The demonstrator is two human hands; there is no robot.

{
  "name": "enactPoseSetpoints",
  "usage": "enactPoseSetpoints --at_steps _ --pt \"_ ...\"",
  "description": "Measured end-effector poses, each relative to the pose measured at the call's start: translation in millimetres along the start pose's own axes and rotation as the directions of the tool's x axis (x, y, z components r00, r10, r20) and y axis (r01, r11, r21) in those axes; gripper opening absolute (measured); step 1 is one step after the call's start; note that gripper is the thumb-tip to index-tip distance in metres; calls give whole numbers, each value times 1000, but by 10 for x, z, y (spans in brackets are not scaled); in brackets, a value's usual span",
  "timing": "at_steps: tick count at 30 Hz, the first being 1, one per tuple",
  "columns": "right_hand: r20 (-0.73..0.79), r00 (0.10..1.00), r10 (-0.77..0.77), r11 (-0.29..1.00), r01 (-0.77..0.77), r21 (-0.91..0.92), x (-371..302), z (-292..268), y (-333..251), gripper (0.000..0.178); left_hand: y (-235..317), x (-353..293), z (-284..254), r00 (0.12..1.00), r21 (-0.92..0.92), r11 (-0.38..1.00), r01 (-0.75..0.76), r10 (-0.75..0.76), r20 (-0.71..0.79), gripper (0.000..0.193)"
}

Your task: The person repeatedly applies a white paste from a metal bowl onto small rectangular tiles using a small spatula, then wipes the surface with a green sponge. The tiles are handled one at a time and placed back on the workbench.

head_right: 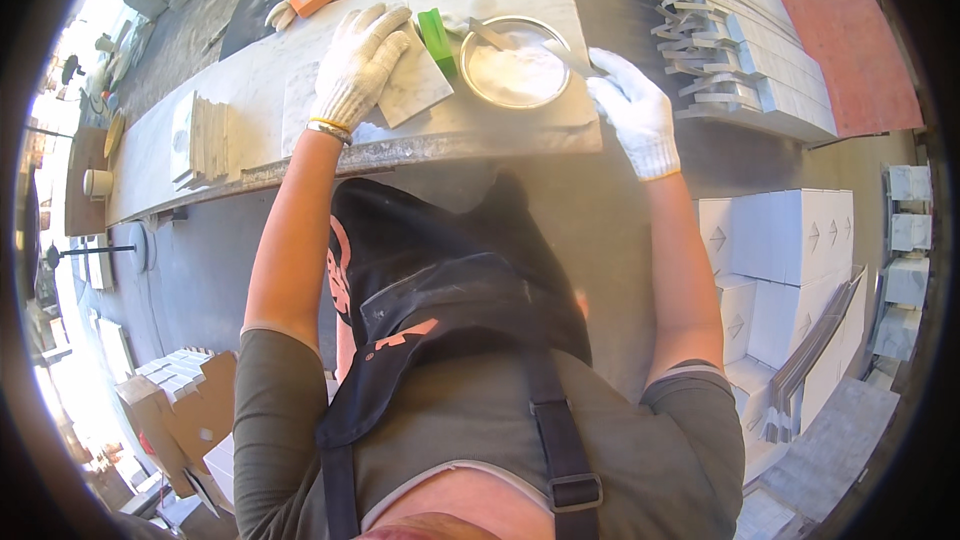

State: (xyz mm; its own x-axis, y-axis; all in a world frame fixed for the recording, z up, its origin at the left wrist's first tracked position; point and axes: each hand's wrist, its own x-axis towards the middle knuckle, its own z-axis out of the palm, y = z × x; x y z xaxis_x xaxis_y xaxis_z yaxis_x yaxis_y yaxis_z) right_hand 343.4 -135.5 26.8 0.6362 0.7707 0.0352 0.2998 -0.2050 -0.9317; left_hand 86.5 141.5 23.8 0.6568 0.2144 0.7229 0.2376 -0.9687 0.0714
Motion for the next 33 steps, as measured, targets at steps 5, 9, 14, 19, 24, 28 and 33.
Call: enactPoseSetpoints --at_steps 5,9,14,19,24,28,33 --pt "80 931 -356 802 349 -485 135 229 137 34 -5 26 -13 998 5 998 -66 66 -2 17" --pt "116 969 -219 705 239 -668 183 322 129 29 -27 33 -79 976 29 998 -47 40 215 33" --pt "132 982 -134 608 187 -772 257 353 6 32 43 30 -52 994 -54 998 40 -34 103 21" --pt "6 984 -178 702 131 -700 161 237 -6 29 17 40 -22 950 -212 944 255 -203 238 33" --pt "-85 996 35 998 -40 -53 -136 356 54 19 -8 96 -100 911 -263 925 273 -161 379 38" --pt "149 958 245 775 -286 563 -289 761 21 18 72 182 -127 856 -244 899 364 -220 467 40" --pt "366 898 245 425 -438 792 -334 1306 -183 28 182 182 -88 866 -147 932 331 -238 439 40"
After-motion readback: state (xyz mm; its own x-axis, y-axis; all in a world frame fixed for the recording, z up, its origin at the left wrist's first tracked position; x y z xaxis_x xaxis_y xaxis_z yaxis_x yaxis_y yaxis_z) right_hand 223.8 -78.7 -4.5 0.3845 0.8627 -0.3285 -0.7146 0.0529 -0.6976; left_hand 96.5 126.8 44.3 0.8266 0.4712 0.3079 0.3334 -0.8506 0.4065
